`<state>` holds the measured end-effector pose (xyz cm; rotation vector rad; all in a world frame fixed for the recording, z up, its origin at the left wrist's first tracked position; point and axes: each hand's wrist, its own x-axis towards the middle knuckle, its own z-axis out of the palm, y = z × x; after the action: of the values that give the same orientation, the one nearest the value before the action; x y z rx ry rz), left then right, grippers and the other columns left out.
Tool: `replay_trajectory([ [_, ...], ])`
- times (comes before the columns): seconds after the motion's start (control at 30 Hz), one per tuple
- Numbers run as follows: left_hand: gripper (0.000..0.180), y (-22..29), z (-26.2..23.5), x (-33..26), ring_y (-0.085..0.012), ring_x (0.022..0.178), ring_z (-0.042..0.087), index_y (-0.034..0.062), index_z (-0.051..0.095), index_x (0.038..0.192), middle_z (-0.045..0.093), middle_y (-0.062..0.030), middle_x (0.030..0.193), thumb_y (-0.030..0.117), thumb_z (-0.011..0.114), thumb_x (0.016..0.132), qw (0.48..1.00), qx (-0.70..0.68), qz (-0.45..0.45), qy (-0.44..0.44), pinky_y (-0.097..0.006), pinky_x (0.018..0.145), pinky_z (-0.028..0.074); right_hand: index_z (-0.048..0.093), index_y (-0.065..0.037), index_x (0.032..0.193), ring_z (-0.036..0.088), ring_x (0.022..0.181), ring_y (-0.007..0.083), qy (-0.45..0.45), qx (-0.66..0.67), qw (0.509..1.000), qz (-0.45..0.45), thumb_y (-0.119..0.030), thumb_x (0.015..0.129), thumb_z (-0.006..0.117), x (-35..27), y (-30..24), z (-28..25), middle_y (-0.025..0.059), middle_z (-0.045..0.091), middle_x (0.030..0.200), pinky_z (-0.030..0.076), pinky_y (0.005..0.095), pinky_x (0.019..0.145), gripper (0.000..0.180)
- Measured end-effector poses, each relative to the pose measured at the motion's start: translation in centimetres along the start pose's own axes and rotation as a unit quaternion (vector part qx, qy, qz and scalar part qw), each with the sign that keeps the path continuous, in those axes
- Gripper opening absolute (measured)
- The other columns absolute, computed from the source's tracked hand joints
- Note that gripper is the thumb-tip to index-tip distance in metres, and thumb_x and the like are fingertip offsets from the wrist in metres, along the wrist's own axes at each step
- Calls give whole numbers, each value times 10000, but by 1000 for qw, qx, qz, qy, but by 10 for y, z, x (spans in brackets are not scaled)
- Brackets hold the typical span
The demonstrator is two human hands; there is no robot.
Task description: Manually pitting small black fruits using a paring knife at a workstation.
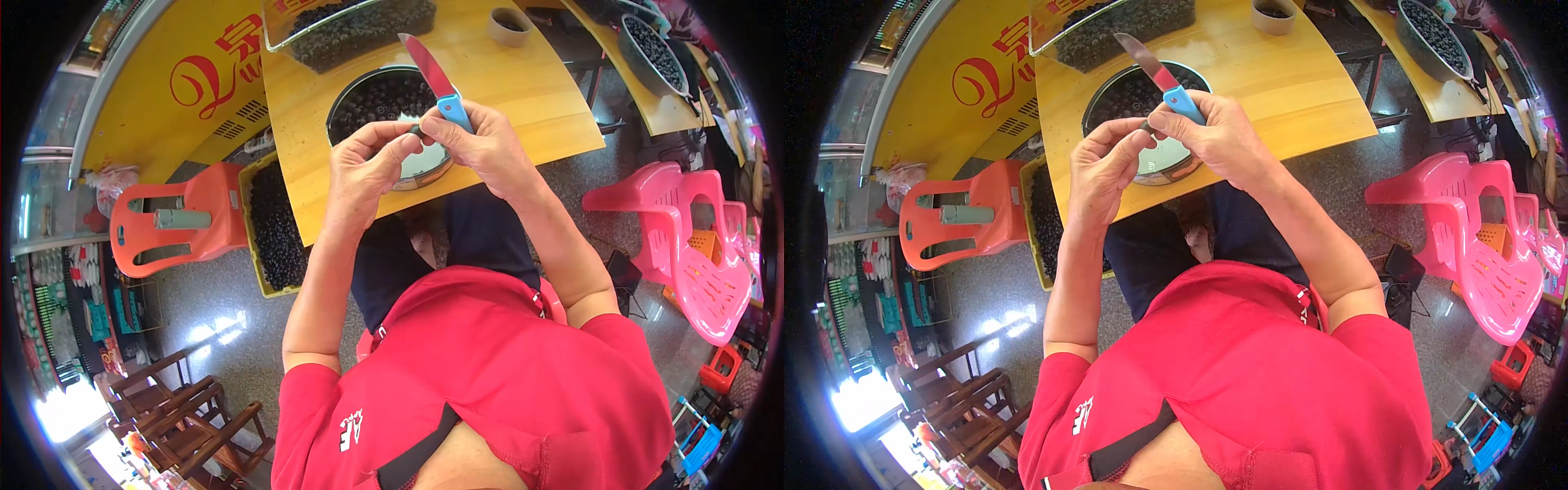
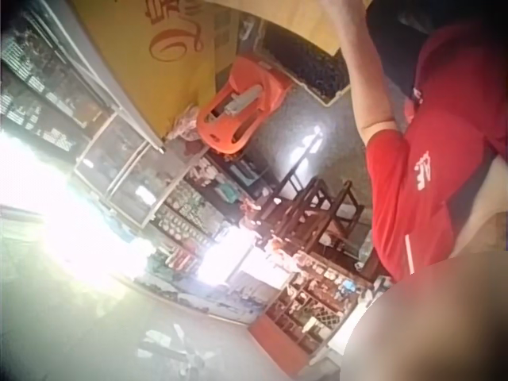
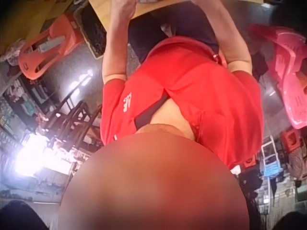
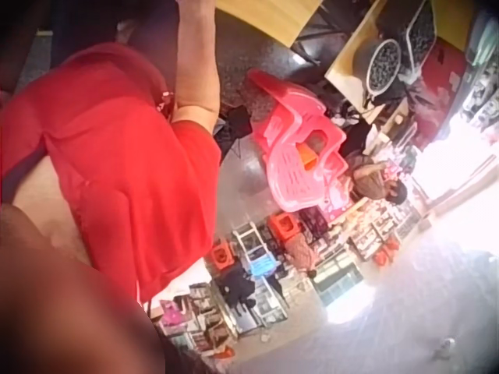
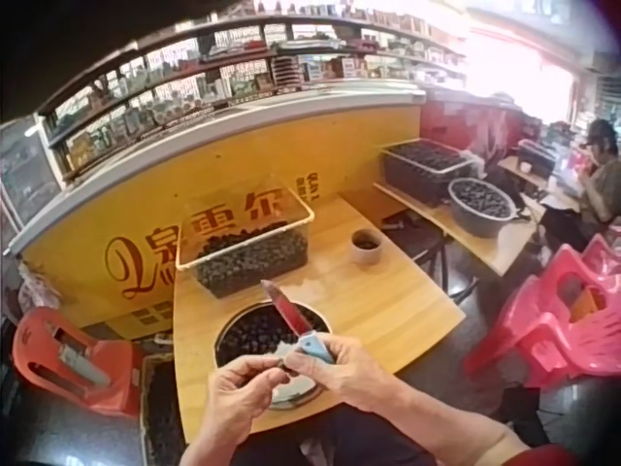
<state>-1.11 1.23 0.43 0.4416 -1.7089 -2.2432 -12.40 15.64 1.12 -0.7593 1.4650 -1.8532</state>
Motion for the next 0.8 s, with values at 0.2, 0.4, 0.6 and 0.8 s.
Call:
replay_trajectory([
  [0.2,196,-5,0,-4,-12,513,402,-6,637,1017,656,-56,822,116,696,876,997,-83,5,6,-156,445,288,628,-4,978,570,696,121,65,-233,954,-176,-207,929,635,-4,13,2,29,618,807,454,274,602,209],
  [0.4,145,-5,1,-4,-15,503,387,10,603,991,649,-69,836,89,671,891,992,-119,35,10,-156,440,287,623,-12,992,611,663,249,57,-397,872,-280,-90,862,673,-11,12,1,116,616,813,463,324,573,159],
  [0.6,112,-4,5,-5,-16,503,389,18,593,955,649,-68,832,80,664,894,993,-106,47,12,-156,439,290,628,-33,992,601,640,283,69,-419,851,-310,-76,835,685,-9,15,-2,113,598,785,460,351,549,171],
  [0.8,115,-4,5,-8,-16,500,390,16,602,972,643,-60,825,62,666,888,992,-95,84,18,-151,439,288,633,-43,996,606,646,285,75,-443,842,-298,-88,839,677,-10,13,1,104,598,782,465,359,550,170],
])
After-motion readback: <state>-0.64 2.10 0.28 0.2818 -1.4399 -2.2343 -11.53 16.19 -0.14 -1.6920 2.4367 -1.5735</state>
